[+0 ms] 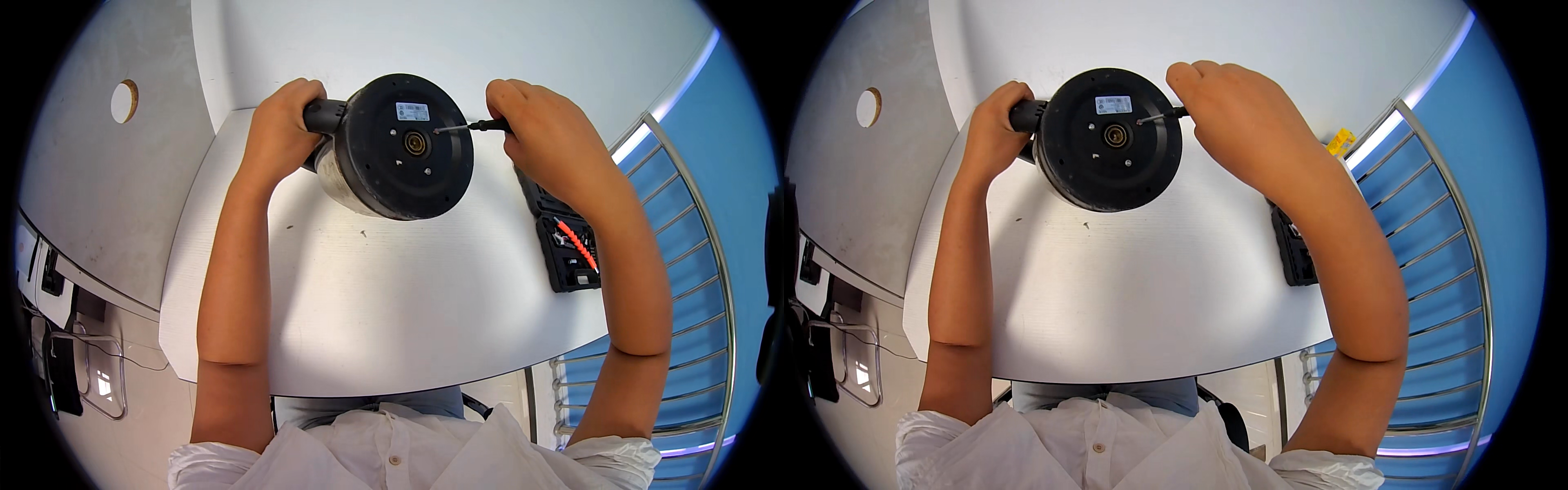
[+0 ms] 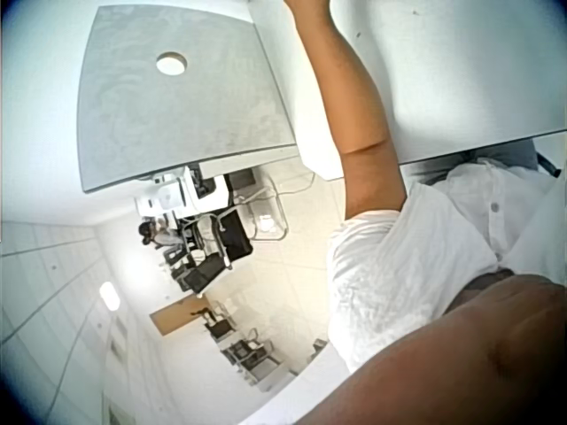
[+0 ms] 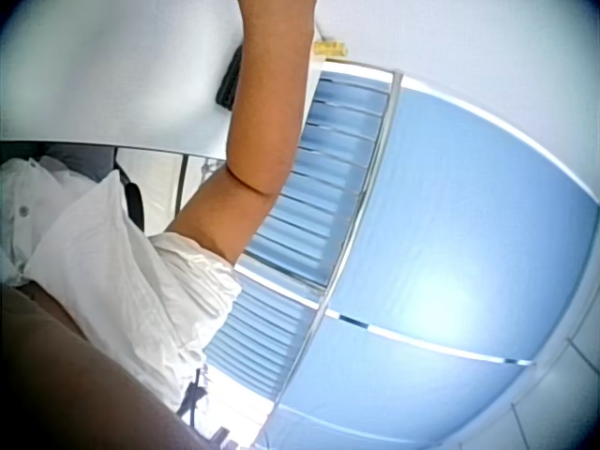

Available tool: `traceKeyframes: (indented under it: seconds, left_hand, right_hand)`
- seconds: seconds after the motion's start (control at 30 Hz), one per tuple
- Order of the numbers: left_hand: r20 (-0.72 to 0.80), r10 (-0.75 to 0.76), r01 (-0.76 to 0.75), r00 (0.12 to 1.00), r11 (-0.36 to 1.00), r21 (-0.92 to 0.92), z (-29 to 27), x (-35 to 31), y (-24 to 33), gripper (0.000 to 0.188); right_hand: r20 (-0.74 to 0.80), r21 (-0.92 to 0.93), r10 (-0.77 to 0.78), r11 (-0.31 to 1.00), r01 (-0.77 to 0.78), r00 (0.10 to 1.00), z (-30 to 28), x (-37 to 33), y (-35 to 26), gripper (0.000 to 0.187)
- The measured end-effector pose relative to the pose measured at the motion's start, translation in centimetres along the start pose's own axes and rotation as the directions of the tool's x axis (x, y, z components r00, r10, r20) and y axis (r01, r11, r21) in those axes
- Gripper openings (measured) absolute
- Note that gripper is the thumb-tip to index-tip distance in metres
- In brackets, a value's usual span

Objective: The person uses a screwdriver to remove screws from the base of a stainless steel electric kettle. They then detach the handle and continue unscrewing components on the kettle's body.

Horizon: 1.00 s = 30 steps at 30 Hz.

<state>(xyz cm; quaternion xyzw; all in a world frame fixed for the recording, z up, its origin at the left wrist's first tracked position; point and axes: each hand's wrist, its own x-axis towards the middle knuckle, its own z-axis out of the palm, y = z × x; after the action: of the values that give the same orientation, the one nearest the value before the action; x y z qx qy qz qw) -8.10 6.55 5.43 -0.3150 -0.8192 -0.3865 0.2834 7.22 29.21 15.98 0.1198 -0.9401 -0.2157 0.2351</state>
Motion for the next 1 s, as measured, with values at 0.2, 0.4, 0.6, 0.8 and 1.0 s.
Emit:
traceKeyframes:
  seconds: [0.2, 0.4, 0.6, 0.8, 1.0]
  left_hand:
    - [0.01, 0.017, -0.017, 1.0, 1.0, -0.024, 0.2, -0.2, 0.7, 0.017]
    - [-0.001, 0.026, -0.026, 1.0, 1.0, -0.005, 0.3, -0.1, 0.7, 0.016]
    - [0.007, 0.024, -0.024, 1.0, 1.0, 0.004, 0.2, -0.2, 0.8, 0.016]
    - [0.01, 0.045, -0.045, 0.999, 0.999, -0.008, 0.3, -0.2, 1.2, 0.016]
    - [0.007, 0.053, -0.053, 0.999, 0.999, 0.003, 0.4, -0.3, 1.2, 0.015]
  right_hand:
    - [-0.153, -0.047, -0.149, 0.989, 0.143, 0.977, -0.3, 0.1, 0.4, 0.012]
    - [0.008, -0.06, 0.024, 0.998, -0.023, 1.0, 0.0, 0.1, -0.3, 0.016]
    - [0.057, 0.106, 0.046, 0.993, -0.051, 0.997, -0.5, -0.4, 0.6, 0.016]
    - [-0.058, 0.054, -0.122, 0.991, 0.125, 0.991, -0.6, -0.4, 0.9, 0.008]
    - [-0.151, -0.077, -0.215, 0.976, 0.206, 0.965, 0.6, -1.1, 0.8, 0.003]
